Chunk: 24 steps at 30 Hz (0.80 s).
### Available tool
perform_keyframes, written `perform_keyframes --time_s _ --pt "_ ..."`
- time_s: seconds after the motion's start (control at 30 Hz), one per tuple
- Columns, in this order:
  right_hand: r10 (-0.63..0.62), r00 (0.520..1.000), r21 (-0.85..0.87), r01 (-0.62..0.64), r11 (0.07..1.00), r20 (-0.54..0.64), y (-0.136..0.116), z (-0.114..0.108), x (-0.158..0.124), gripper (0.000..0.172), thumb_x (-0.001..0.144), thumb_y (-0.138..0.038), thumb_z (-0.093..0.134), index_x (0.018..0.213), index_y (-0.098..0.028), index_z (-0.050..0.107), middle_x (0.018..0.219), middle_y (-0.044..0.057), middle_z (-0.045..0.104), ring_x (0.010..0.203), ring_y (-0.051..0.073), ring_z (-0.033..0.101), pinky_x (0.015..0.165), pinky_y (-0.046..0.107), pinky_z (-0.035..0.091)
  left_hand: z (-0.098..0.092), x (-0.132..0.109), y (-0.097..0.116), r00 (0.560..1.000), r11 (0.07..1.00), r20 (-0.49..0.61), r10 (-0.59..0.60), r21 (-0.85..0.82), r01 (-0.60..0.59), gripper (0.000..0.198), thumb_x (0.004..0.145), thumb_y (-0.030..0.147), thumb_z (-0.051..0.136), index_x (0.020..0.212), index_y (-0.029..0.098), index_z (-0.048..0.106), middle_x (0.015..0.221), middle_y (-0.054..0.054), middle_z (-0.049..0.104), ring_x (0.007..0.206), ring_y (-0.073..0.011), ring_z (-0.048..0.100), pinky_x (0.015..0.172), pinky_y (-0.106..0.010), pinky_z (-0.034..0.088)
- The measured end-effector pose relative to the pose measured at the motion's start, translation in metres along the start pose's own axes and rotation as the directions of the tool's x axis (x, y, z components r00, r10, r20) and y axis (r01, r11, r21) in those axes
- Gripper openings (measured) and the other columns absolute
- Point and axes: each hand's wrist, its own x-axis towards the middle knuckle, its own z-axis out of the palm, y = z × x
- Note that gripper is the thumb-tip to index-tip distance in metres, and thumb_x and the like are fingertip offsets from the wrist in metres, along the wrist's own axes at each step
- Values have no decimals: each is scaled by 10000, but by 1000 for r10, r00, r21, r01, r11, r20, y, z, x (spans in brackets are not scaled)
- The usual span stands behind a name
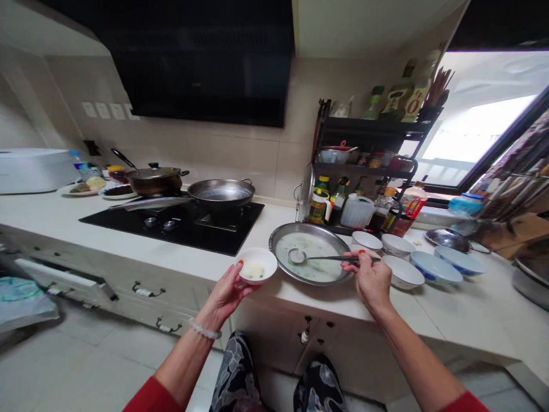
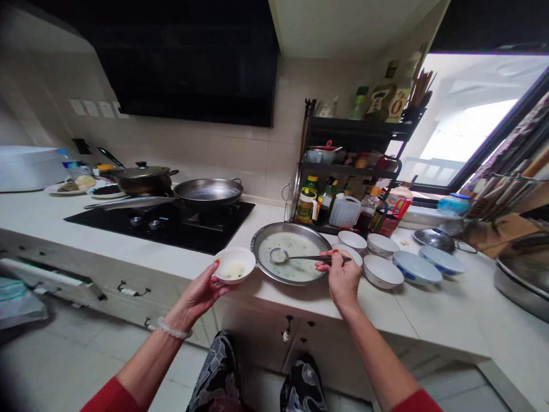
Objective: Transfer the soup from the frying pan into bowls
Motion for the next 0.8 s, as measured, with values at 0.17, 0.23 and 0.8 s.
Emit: perform_keyframes --time_s 0.17,0.23,0.8 --pt "2 1000 8 -2 1000 -5 -3 0 1 233 752 -355 614 714 -125 597 690 62 682 445 131 618 414 245 532 -4 3 -2 1000 1000 23 10 6 -10 223 831 210 665 1025 164 565 617 4 632 623 -196 684 621 -361 598" --pt "1 1000 12 -1 1000 -5 -3 1 3 225 748 -345 610 711 -123 601 685 61 680 450 134 621 415 242 532 -6 4 -3 1000 1000 20 6 9 -7 240 829 218 668 1039 159 569 664 -20 661 640 -203 692 634 -368 598" --pt "-55 991 138 38 990 118 -38 33 -10 224 791 -358 612 732 -142 600 725 57 691 479 115 616 410 216 495 -10 5 -6 1000 1000 17 7 -13 -7 349 808 221 693 1115 157 538 819 -82 713 696 -233 709 695 -437 601"
